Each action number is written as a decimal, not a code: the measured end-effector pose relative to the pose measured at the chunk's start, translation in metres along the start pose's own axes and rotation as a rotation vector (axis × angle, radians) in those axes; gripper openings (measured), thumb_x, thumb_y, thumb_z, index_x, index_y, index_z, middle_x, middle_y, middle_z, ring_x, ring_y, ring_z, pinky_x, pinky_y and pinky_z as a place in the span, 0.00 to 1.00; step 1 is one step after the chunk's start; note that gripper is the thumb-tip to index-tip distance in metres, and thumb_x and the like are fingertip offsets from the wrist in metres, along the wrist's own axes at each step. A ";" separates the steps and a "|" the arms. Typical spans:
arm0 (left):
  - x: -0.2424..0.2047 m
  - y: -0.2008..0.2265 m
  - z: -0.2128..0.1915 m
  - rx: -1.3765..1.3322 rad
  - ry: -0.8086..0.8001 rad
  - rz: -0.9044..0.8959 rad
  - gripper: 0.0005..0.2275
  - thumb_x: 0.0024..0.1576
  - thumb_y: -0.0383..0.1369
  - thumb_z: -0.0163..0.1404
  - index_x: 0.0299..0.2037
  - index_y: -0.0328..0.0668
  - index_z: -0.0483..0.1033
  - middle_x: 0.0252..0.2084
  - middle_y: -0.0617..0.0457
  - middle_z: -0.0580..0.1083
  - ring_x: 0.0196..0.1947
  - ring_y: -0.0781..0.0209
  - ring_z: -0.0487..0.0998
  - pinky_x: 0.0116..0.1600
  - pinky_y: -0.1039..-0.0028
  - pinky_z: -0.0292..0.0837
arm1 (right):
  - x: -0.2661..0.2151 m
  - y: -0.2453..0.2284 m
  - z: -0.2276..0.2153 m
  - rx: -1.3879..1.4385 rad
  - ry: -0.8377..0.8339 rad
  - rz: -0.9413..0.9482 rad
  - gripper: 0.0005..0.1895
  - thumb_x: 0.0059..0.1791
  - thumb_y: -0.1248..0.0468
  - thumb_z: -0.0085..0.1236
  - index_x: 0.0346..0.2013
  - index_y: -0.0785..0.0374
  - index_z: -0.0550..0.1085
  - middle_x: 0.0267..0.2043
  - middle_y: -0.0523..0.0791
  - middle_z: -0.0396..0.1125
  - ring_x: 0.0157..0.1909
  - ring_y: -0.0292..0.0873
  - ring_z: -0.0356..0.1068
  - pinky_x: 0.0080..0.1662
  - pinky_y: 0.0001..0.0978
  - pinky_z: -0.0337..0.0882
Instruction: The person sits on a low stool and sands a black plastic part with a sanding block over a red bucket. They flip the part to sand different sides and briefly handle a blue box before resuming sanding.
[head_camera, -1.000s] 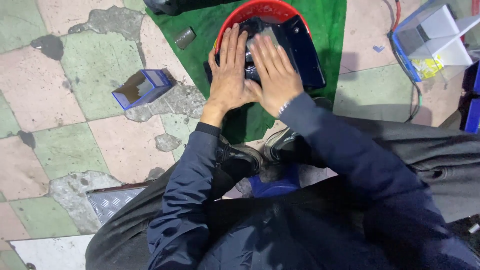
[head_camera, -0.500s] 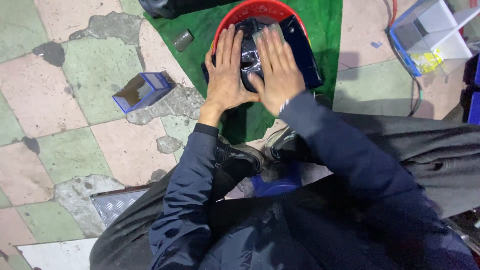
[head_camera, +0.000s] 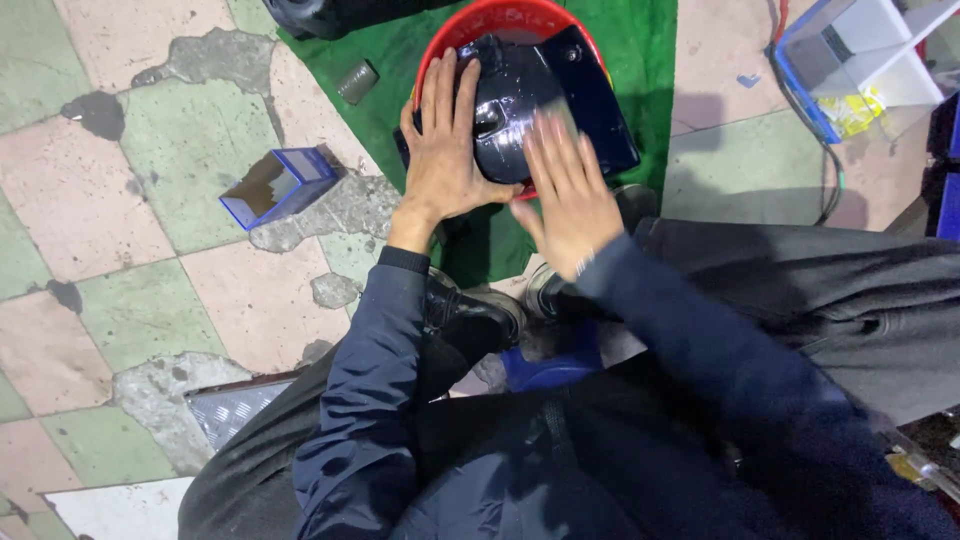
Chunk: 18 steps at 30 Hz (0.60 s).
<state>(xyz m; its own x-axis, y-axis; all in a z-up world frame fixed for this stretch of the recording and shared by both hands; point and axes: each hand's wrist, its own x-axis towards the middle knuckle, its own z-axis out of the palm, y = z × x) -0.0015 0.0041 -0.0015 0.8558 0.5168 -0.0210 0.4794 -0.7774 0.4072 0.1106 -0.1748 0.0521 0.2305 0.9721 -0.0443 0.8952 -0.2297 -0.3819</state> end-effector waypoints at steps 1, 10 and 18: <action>0.000 0.001 0.001 -0.001 -0.001 -0.005 0.69 0.27 0.59 0.76 0.79 0.50 0.43 0.81 0.44 0.41 0.82 0.46 0.42 0.75 0.41 0.44 | -0.008 0.000 0.006 0.001 -0.004 -0.003 0.41 0.55 0.51 0.46 0.75 0.77 0.50 0.80 0.60 0.38 0.81 0.55 0.34 0.75 0.50 0.34; 0.002 0.001 0.001 0.000 0.005 0.022 0.66 0.33 0.58 0.75 0.79 0.50 0.43 0.81 0.45 0.41 0.82 0.46 0.42 0.76 0.43 0.42 | 0.003 -0.004 0.004 0.027 0.071 -0.041 0.40 0.57 0.52 0.49 0.74 0.78 0.51 0.79 0.59 0.38 0.80 0.56 0.34 0.75 0.48 0.37; 0.002 -0.003 0.005 0.005 0.008 0.029 0.70 0.27 0.61 0.75 0.79 0.48 0.42 0.81 0.43 0.39 0.82 0.44 0.40 0.75 0.41 0.42 | 0.043 0.036 -0.003 0.176 0.095 0.070 0.35 0.61 0.55 0.43 0.77 0.69 0.46 0.81 0.55 0.37 0.81 0.53 0.33 0.77 0.50 0.39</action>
<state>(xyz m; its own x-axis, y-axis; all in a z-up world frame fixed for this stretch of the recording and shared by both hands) -0.0006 0.0061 -0.0072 0.8677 0.4971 -0.0024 0.4559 -0.7937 0.4027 0.1539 -0.1414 0.0391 0.3319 0.9433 0.0079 0.7975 -0.2761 -0.5364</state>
